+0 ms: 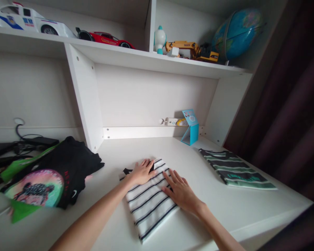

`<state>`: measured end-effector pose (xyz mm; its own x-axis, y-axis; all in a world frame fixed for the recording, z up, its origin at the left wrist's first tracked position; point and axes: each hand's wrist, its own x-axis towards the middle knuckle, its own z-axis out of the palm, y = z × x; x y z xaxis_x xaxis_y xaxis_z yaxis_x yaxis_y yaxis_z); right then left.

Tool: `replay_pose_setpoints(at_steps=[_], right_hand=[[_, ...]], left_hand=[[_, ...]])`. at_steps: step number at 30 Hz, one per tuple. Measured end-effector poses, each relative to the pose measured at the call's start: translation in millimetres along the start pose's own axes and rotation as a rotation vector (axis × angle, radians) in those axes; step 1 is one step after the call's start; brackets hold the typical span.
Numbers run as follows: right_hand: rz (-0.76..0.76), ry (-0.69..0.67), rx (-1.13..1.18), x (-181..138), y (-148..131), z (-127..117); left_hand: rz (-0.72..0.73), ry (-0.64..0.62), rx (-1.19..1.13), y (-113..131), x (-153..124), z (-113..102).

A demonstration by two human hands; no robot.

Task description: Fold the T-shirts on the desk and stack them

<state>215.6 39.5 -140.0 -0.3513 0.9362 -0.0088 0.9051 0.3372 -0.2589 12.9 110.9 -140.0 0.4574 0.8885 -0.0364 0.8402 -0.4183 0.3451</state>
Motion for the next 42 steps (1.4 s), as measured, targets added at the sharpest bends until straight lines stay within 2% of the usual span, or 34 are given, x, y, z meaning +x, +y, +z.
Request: replay_pose_setpoints(at_steps=[2,4,7,9,12,14,19,22,25,29,32,34,38,42], right_hand=[[0.019,-0.013,-0.005,4,1,5],[0.038,-0.013,-0.005,3,-1,6],[0.070,-0.023,0.000,-2,0,3],[0.097,-0.023,-0.004,-8,8,1],[0.125,0.014,0.004,-20,31,-1],[0.125,0.062,0.030,-26,51,-3],[0.163,0.119,0.079,-24,93,-13],[0.227,0.127,0.109,-18,109,-18],[0.254,0.117,0.134,-17,118,-20],[0.190,0.105,0.165,-26,116,-19],[0.144,0.137,0.190,-34,111,-20],[0.140,0.166,0.210,-40,108,-21],[0.168,0.202,0.250,-52,109,-20],[0.197,0.239,0.276,-63,116,-18]], left_hand=[[0.025,0.075,-0.012,-8,6,12],[0.054,0.131,-0.055,-13,10,13],[0.102,0.119,-0.180,-22,8,-5],[0.040,0.075,-0.227,-30,-1,-22],[-0.078,0.043,-0.179,-42,-19,-42],[-0.055,0.034,-0.152,-43,-29,-46],[0.054,-0.021,-0.340,-26,-31,-29],[0.024,-0.033,-0.394,-19,-24,-19],[-0.003,-0.100,-0.421,-20,-23,-17],[0.011,-0.201,-0.466,-18,-33,-25],[-0.010,-0.168,-0.580,-6,-42,-31],[-0.097,-0.117,-0.725,6,-49,-31],[-0.305,0.007,-1.032,25,-61,-21],[-0.338,0.073,-1.260,42,-77,-10]])
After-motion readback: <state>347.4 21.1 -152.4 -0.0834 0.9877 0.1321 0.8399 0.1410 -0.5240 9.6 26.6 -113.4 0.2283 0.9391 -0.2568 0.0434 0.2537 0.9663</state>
